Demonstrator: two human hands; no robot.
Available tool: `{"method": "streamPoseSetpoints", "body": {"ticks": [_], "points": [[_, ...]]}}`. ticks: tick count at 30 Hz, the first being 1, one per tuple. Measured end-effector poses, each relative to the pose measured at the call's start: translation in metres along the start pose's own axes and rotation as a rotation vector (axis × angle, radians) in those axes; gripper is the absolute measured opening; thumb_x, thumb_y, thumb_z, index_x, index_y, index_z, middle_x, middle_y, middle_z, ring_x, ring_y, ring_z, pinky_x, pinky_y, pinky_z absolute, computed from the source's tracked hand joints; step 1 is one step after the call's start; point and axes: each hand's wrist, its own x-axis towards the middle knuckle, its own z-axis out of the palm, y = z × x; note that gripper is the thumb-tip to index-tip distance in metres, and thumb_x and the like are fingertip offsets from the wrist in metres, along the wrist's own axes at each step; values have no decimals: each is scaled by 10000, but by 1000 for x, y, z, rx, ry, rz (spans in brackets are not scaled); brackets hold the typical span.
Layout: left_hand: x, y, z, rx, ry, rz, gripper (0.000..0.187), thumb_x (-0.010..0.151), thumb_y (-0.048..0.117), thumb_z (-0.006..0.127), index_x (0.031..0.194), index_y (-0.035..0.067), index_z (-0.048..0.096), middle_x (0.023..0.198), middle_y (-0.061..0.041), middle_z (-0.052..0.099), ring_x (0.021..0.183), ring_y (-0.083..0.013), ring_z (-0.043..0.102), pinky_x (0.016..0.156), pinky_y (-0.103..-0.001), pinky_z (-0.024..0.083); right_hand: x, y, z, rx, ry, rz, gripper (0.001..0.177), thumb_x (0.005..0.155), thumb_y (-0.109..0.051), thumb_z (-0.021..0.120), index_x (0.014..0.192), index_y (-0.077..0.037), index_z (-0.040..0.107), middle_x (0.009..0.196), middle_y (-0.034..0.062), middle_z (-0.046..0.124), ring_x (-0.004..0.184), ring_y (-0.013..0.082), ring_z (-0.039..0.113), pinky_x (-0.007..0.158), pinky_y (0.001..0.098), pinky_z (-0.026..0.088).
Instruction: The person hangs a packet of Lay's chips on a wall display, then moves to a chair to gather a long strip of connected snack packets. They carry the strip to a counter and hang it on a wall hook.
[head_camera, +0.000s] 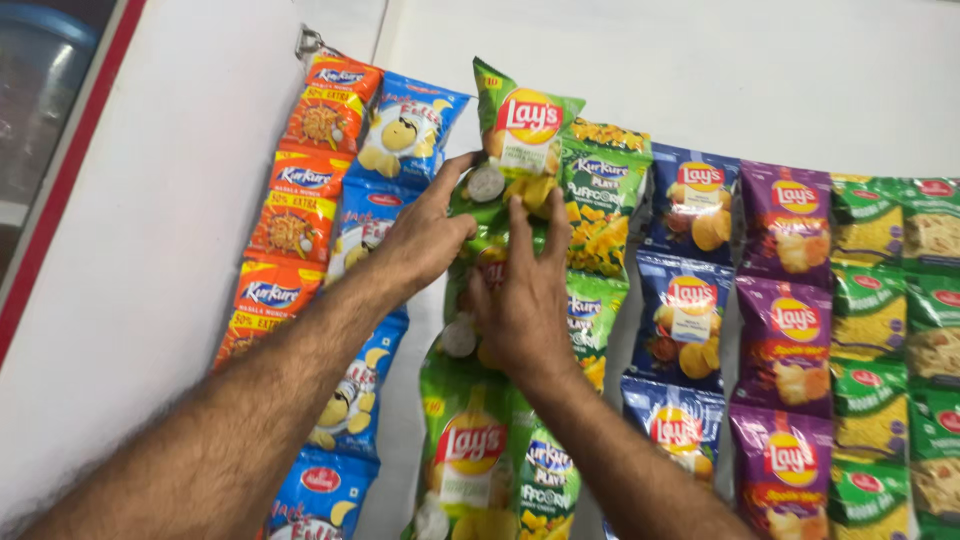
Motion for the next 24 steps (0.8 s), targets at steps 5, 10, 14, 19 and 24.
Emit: {"method": "streamPoseSetpoints", "body": {"ticks": [5,10,14,19,24], "points": [[53,-3,-10,202,46,455,769,829,-26,513,1564,134,354,1511,-210,546,1403,-350,527,1150,-441,418,39,32,21,-14,41,-9,816,820,-86,767,1524,24,369,1595,350,182,1464,546,313,1178,519,372],[97,1,-12,375,115,310,766,891,39,542,1592,189,275,1452,-263,522,1358,-434,502,1138,-489,406,75,73,49,-63,124,-63,766,867,-108,775,1514,39,391,1567,373,233,1437,553,353,1177,517,387],[124,12,-9,262,134,340,811,856,31,550,1583,212,239,1450,-261,509,1363,-432,494,1136,-498,399,118,109,64,-115,166,-81,684,894,-125,762,1480,39,450,1508,362,328,1391,530,421,1173,509,409],[151,3,0,365,125,205,797,880,58,529,1596,258,241,1429,-267,491,1355,-441,486,1143,-520,397,160,136,77,-66,83,22,548,912,-181,736,1396,-5,548,1394,297,438,1257,459,527,1064,472,467],[182,-18,3,623,102,239,784,925,124,551,1600,205,161,1421,-277,480,1343,-435,474,1108,-545,409,188,152,79,-109,3,81,387,936,-238,720,1263,-46,642,1311,220,515,1200,392,578,1029,456,491]]}}
